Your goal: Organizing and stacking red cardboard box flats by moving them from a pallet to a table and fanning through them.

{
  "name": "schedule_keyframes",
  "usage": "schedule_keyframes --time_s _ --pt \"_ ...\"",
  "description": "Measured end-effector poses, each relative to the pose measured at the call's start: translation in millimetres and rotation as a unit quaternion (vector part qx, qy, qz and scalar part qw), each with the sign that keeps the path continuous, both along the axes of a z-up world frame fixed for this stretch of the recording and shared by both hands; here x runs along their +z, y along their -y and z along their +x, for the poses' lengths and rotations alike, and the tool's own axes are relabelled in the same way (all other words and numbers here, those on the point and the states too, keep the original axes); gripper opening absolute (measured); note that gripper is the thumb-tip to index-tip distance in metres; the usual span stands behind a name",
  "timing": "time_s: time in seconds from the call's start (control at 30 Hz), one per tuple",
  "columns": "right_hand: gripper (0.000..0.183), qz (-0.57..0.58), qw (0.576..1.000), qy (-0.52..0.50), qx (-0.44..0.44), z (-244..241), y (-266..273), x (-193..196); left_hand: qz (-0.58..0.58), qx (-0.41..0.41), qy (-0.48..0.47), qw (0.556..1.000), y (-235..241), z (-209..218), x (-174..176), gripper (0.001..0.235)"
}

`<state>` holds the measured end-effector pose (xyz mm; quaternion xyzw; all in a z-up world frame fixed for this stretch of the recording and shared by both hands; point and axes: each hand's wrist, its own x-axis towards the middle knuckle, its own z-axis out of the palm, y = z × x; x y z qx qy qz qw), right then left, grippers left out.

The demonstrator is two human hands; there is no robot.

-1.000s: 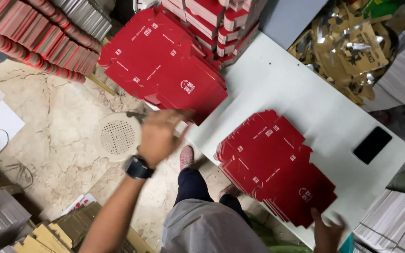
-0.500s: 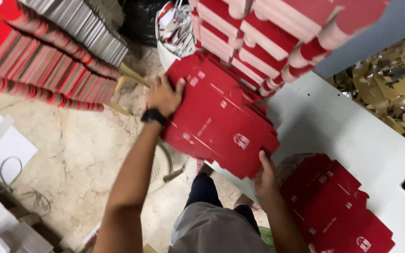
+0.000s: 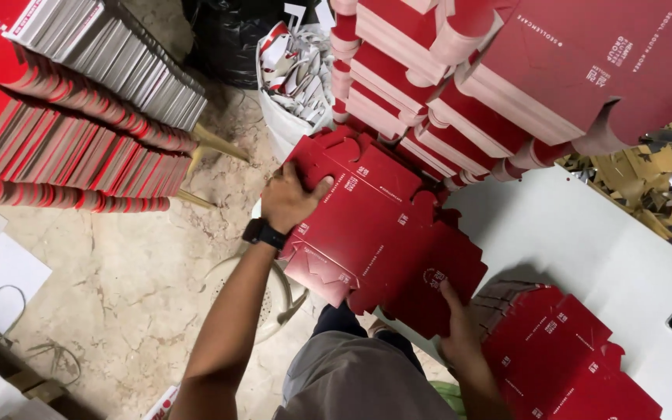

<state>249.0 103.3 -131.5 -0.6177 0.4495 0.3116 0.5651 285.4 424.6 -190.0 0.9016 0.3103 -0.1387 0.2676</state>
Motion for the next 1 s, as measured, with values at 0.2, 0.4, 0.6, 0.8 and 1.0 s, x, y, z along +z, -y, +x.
schedule_keyframes --time_s 0.2,0.4,0.6,0.8,1.0 --pt "0.066 0.028 0.997 0.071 -0.009 0 7 -37 -0.095 0.042 -0.054 0.993 -12 12 31 0.097" --pt "0.056 0.074 0.991 0.09 -0.062 -4 30 -81 -0.185 0.022 -0.101 0.977 -15 13 53 0.069" --pt "0.062 0.063 0.99 0.107 -0.063 -5 22 -64 -0.215 0.052 -0.086 0.971 -16 3 33 0.113" --pt "0.074 -0.079 0.973 0.206 -0.063 -32 25 -48 -0.223 0.018 -0.081 0.971 -26 0 47 0.11" --pt "0.083 -0.147 0.938 0.315 0.017 -73 50 -62 -0.53 0.054 0.158 0.831 -59 -46 -11 0.082"
